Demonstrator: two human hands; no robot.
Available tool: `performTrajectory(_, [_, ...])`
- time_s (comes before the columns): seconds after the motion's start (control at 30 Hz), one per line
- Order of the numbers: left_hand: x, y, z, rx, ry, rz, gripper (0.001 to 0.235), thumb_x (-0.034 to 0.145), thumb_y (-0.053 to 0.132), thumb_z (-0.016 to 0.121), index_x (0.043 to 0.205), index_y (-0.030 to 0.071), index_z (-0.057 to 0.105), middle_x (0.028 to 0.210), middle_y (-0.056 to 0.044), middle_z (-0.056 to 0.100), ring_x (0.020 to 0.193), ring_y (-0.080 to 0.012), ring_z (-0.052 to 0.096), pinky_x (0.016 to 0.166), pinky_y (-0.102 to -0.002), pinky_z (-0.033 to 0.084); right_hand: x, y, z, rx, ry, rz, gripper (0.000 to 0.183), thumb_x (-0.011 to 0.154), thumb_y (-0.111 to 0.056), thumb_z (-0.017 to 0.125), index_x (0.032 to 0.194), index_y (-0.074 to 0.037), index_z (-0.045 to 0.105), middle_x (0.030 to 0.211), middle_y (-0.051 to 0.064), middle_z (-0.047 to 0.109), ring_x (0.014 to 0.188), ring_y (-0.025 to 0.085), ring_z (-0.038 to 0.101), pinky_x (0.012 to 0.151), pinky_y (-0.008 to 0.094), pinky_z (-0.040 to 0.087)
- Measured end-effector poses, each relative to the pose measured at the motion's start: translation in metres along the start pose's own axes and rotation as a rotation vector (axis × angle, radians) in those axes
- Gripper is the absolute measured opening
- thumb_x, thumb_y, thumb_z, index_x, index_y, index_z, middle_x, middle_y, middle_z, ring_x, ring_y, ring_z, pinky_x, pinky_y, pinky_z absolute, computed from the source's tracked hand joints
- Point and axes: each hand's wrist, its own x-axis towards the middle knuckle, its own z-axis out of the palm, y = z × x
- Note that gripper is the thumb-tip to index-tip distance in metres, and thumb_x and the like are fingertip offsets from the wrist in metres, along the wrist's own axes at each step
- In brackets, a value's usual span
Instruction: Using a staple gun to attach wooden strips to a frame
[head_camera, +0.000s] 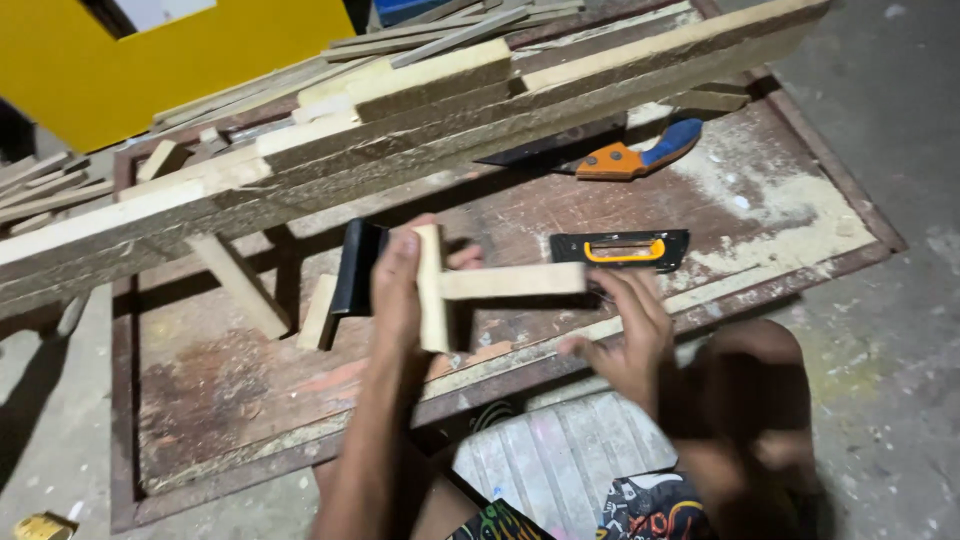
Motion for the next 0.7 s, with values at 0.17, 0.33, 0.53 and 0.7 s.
performTrajectory(0.17, [-0.048, -0.024, 0.038, -0.004, 0.082, 0.030, 0.042, 0.099, 0.034, 0.061, 0.125, 0.002, 0.069, 0.096, -0.016, 0.073, 0.087, -0.0353, 0.078, 0.080, -0.045, 0.067, 0.001, -0.042, -0.001, 1.287, 0.087, 0.471, 0.073, 0.092, -0.058, 0.064, 0.141, -0.007, 0.043, 0.115, 0.020, 0.066, 0.082, 0.020, 0.064, 0.061, 0.029, 0.052])
performTrajectory(0.33, [-0.079, -0.007, 0.054, 0.257, -0.095, 0.193, 0.033, 0.108, 0.022, 0.049, 0.130, 0.000, 0.060, 0.089, -0.025, 0.078, 0.090, -0.0269, 0.075, 0.092, -0.041, 0.056, 0.001, -0.059, -0.021, 1.256, 0.202, 0.527, 0.029, 0.098, -0.023, 0.060, 0.113, 0.000, 0.051, 0.106, 0.030, 0.068, 0.058, 0.025, 0.061, 0.049, 0.037, 0.054])
performTrajectory(0.53, [-0.084, -0.024, 0.055, 0.088, -0.006, 0.128, 0.030, 0.106, 0.017, 0.052, 0.126, -0.004, 0.059, 0.087, -0.028, 0.076, 0.086, -0.0238, 0.071, 0.082, -0.029, 0.050, -0.010, -0.052, -0.024, 1.322, 0.190, 0.573, 0.032, 0.094, -0.015, 0.063, 0.116, 0.003, 0.049, 0.107, 0.031, 0.065, 0.057, 0.024, 0.059, 0.050, 0.039, 0.054])
performTrajectory(0.7, [-0.100, -0.008, 0.070, 0.083, -0.088, 0.045, 0.034, 0.103, 0.016, 0.056, 0.130, -0.005, 0.058, 0.094, -0.028, 0.077, 0.094, -0.0255, 0.070, 0.085, -0.029, 0.048, -0.040, -0.022, -0.020, 1.387, 0.136, 0.601, 0.039, 0.092, -0.012, 0.064, 0.126, -0.003, 0.047, 0.112, 0.024, 0.063, 0.067, 0.022, 0.060, 0.062, 0.039, 0.056])
